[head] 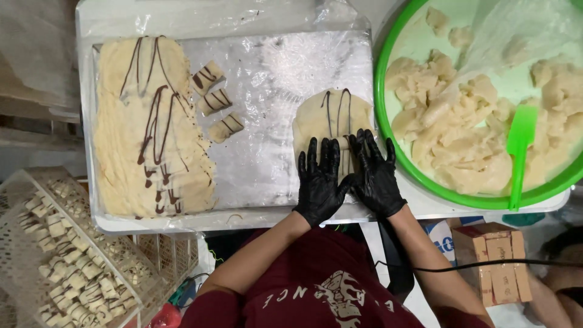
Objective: Rolling strips of decorated dough into small cylindrical pastries
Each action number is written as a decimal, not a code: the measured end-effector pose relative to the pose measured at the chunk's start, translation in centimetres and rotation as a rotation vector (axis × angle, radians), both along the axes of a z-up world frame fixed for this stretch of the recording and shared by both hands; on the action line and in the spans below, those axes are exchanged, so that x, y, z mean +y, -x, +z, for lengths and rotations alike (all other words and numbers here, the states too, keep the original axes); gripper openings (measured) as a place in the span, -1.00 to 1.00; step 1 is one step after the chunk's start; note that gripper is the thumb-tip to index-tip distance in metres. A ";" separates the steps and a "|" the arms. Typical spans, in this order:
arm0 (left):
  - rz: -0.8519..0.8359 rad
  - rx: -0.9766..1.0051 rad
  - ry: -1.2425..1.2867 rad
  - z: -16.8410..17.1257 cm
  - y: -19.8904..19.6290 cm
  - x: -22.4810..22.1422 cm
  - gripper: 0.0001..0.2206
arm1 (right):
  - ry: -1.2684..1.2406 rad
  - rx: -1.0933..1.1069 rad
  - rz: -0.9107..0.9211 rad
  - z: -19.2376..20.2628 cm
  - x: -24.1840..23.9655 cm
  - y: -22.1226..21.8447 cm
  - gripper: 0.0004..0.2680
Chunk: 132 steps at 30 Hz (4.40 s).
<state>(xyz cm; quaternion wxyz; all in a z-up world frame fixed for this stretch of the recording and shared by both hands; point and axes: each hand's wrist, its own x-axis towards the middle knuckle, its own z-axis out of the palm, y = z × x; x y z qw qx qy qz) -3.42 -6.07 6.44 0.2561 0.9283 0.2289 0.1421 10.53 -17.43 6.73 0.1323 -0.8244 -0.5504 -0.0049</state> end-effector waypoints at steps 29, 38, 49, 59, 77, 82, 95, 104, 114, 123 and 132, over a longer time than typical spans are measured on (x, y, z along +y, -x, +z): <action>0.033 0.121 -0.123 -1.7 -0.7 0.6 -0.39 | 0.288 -0.097 0.049 -1.1 0.4 -0.8 -0.50; 0.020 0.201 -0.045 0.2 -0.3 0.7 -0.32 | -0.023 -0.466 -0.175 -1.6 -0.6 -5.1 -0.65; 0.014 0.244 -0.027 1.7 -0.1 1.2 -0.33 | -0.339 -0.120 -0.167 -0.2 0.7 -4.4 -0.91; -0.025 0.203 -0.005 0.5 0.3 1.7 -0.36 | -0.209 0.021 0.254 3.0 3.1 -1.3 -0.66; 0.123 -0.235 -0.283 -3.2 -7.3 11.7 -0.80 | 0.148 0.340 0.011 3.4 3.7 0.0 -0.64; 0.156 -0.077 -0.234 -6.5 -10.9 12.0 -0.61 | 0.135 0.331 0.011 3.5 3.9 -0.2 -0.65; -0.025 -0.067 -0.259 -4.3 -12.6 14.1 -0.73 | 0.096 0.362 -0.064 2.4 3.0 -0.4 -0.68; -0.101 -0.107 -0.432 -7.3 -14.7 16.2 -0.67 | 0.089 0.349 -0.056 2.3 2.7 -0.4 -0.70; -0.236 -0.211 -0.618 -14.3 -12.5 16.9 -0.60 | 0.069 0.358 -0.051 1.8 2.1 -0.5 -0.71; -0.410 -0.056 -0.329 -5.5 -6.0 12.9 -0.56 | 0.043 0.344 -0.028 1.4 1.9 -1.2 -0.73; -0.419 0.035 -0.401 -4.0 -4.4 13.4 -0.51 | -0.097 0.307 -0.027 6.8 3.3 -1.0 -0.69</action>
